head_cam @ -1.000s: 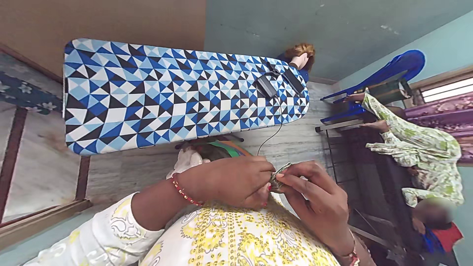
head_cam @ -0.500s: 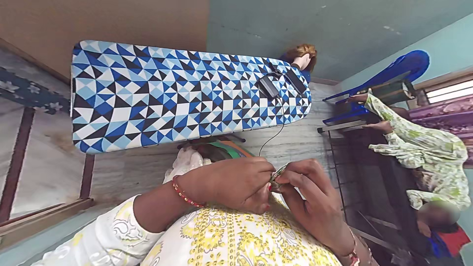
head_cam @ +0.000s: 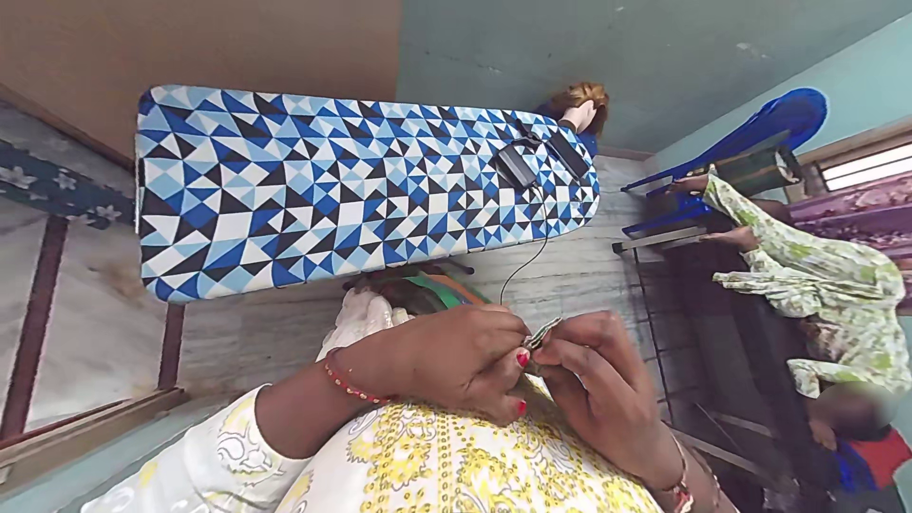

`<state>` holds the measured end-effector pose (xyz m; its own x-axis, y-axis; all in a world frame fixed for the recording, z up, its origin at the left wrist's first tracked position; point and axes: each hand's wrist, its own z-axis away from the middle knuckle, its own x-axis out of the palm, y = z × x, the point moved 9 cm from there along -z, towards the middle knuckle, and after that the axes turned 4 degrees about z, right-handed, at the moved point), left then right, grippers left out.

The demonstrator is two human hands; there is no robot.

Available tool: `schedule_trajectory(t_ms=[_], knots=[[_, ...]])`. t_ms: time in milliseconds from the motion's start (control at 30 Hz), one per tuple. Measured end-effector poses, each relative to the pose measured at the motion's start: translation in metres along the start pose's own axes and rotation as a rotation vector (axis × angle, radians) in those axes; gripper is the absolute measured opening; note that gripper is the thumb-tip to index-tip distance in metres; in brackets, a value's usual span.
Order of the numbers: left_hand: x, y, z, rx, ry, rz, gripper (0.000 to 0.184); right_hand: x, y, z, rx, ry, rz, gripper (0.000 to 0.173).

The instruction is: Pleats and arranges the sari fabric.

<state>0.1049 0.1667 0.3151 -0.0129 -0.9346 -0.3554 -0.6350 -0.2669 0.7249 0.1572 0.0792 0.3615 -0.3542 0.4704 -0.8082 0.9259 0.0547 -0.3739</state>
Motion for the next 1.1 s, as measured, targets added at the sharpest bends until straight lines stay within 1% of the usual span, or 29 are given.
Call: schedule_trajectory(t_ms=[267, 433, 533, 733, 900, 1100], knots=[[0.002, 0.001, -0.002, 0.037, -0.128, -0.089, 0.037, -0.002, 0.001, 0.002, -0.006, -0.010, -0.030, 0.006], [0.008, -0.002, -0.007, 0.028, -0.250, -0.117, 0.039, -0.005, 0.007, 0.001, 0.039, -0.048, -0.058, 0.007], [0.012, -0.001, -0.011, 0.025, -0.300, -0.154, 0.037, -0.007, 0.010, 0.001, 0.070, -0.075, -0.069, 0.008], [0.019, 0.002, -0.014, 0.025, -0.310, -0.104, 0.040, -0.015, 0.016, 0.005, 0.158, -0.072, -0.154, 0.008], [0.022, 0.004, -0.015, 0.050, -0.291, -0.079, 0.043, -0.018, 0.016, 0.010, 0.156, -0.066, -0.141, 0.007], [0.023, 0.004, -0.018, 0.028, -0.280, -0.027, 0.045, -0.022, 0.015, 0.012, 0.129, -0.049, -0.137, 0.004]])
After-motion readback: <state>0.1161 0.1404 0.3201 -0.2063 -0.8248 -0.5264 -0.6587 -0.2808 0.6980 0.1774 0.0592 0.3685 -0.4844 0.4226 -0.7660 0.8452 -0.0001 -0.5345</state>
